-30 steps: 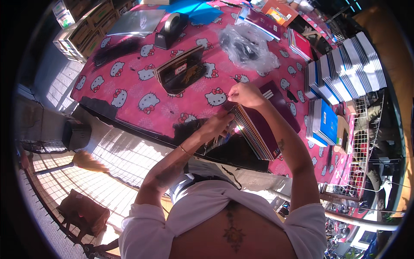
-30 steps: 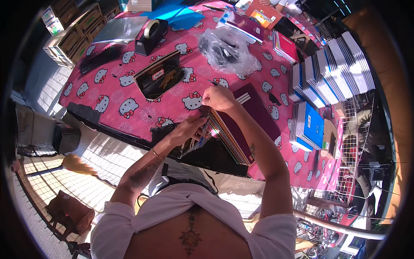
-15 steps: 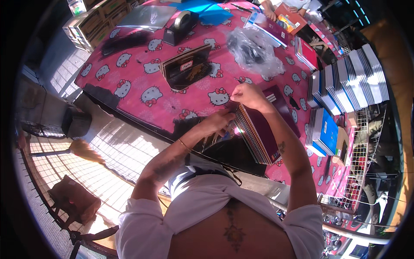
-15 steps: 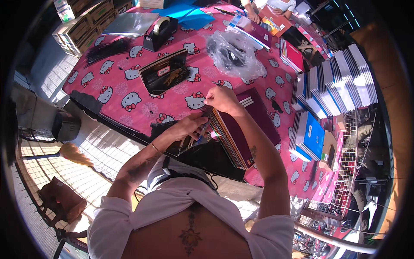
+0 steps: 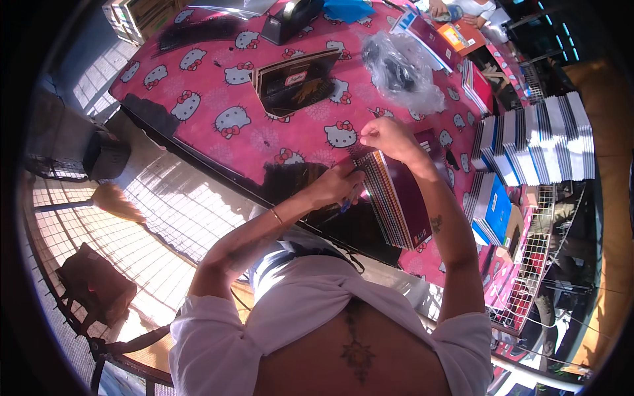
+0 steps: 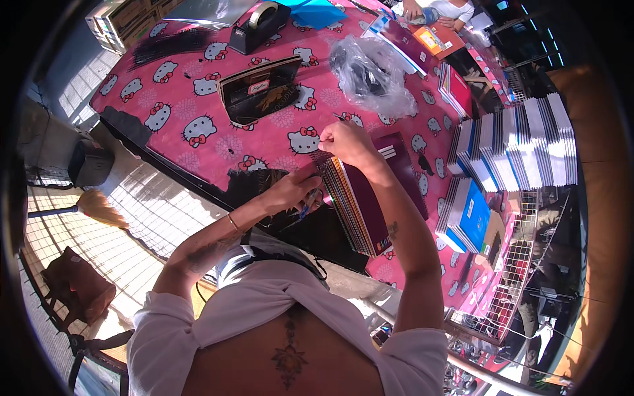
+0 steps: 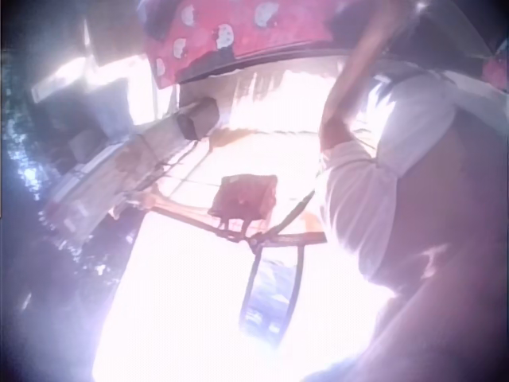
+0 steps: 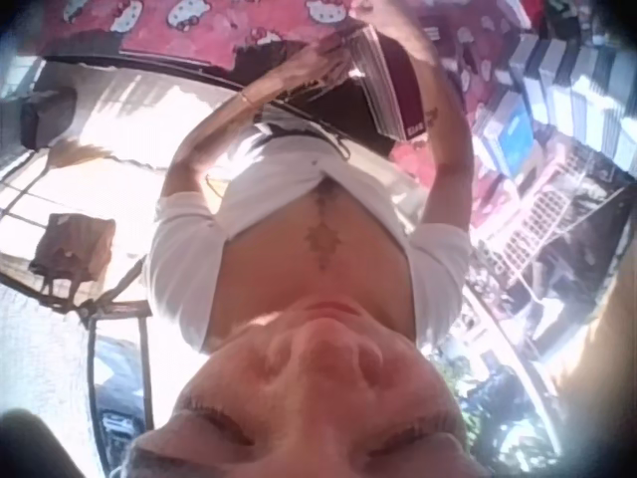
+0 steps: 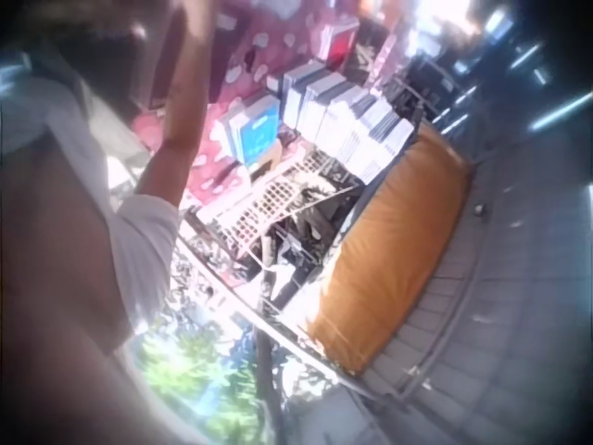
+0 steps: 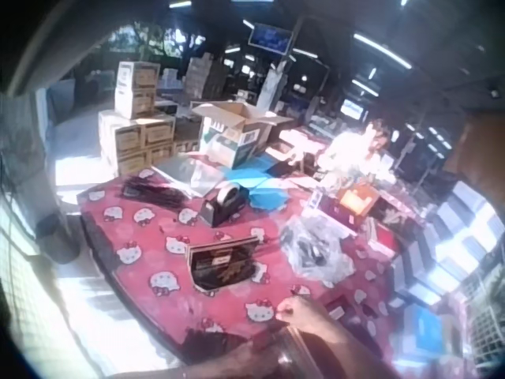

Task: The person sorts colored notebooks by hand on a table, stacks them, and places some into a cardboard box.

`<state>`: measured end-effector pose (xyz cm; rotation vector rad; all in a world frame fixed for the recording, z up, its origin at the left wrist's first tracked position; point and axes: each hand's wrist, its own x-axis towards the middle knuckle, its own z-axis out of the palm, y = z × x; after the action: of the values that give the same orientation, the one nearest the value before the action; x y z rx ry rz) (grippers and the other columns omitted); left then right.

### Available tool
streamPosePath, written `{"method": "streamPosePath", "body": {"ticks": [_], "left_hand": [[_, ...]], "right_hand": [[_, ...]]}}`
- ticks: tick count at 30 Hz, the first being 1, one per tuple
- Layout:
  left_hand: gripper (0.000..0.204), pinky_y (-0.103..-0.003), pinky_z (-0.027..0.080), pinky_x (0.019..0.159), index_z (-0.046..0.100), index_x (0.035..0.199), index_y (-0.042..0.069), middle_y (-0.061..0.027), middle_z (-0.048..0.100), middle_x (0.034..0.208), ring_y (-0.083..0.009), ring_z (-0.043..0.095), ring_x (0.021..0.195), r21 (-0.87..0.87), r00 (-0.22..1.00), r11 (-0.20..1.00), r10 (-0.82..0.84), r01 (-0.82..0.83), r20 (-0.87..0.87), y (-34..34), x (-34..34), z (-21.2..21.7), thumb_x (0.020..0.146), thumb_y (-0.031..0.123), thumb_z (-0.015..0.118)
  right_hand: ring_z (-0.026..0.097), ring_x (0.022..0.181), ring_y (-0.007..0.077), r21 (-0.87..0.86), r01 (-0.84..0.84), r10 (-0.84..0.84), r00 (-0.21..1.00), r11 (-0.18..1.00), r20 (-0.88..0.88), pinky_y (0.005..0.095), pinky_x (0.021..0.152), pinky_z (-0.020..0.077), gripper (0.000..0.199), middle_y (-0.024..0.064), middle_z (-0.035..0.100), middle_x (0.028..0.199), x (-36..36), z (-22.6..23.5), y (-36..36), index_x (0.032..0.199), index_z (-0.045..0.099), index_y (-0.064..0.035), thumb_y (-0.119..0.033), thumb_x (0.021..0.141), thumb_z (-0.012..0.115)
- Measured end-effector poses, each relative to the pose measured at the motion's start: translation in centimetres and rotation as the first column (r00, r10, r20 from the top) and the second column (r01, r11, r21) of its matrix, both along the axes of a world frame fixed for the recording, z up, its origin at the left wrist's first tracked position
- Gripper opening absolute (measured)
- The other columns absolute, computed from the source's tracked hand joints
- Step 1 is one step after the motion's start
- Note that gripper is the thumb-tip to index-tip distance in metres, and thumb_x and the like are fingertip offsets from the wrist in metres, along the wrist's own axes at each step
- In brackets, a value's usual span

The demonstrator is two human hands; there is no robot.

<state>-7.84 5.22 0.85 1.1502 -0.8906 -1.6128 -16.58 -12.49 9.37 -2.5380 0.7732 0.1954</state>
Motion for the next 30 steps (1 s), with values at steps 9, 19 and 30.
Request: {"method": "streamPosePath", "body": {"ticks": [9, 19, 30], "left_hand": [[0.034, -0.034, 0.048, 0.048, 0.057, 0.095, -0.004, -0.0096, 0.062, 0.067, -0.0183, 0.063, 0.057, -0.01, 0.991, 0.992, 0.13, -0.13, 0.019, -1.4, -0.3, -1.1, 0.102, 0.027, 0.048], [0.023, -0.031, 0.049, 0.049, 0.052, 0.1, 0.0, -0.0066, 0.06, 0.072, -0.0144, 0.059, 0.056, -0.061, 0.991, 0.997, 0.063, -0.055, 0.121, -0.1, -0.8, -1.4, 0.102, 0.022, 0.046], [0.037, -0.038, 0.053, 0.053, 0.058, 0.094, -0.005, -0.014, 0.065, 0.069, -0.0231, 0.064, 0.055, -0.22, 0.966, 0.958, 0.218, -0.184, 0.141, -1.6, -0.9, -2.9, 0.1, 0.029, 0.045]], "right_hand": [[0.073, 0.088, 0.0254, -0.036, -0.087, 0.08, 0.983, 0.996, -0.163, 0.0348, 0.079, 0.0565, 0.031, 0.0158, 0.074, 0.094, 1.0, -0.2, -0.8, 0.102, 0.072, -0.0009, -0.023, 0.08, 0.076], [0.07, 0.087, 0.0277, -0.04, 0.023, -0.024, 0.999, 0.999, -0.026, 0.0386, 0.076, 0.0544, 0.02, 0.015, 0.072, 0.09, 0.9, -0.9, -0.9, 0.096, 0.071, -0.0024, -0.019, 0.085, 0.068], [0.067, 0.094, 0.0297, 0.013, -0.136, 0.134, 0.955, 0.991, -0.265, 0.0388, 0.079, 0.0509, 0.036, 0.0159, 0.07, 0.096, 1.9, -0.7, -0.8, 0.098, 0.07, -0.0038, -0.038, 0.089, 0.066]]}}
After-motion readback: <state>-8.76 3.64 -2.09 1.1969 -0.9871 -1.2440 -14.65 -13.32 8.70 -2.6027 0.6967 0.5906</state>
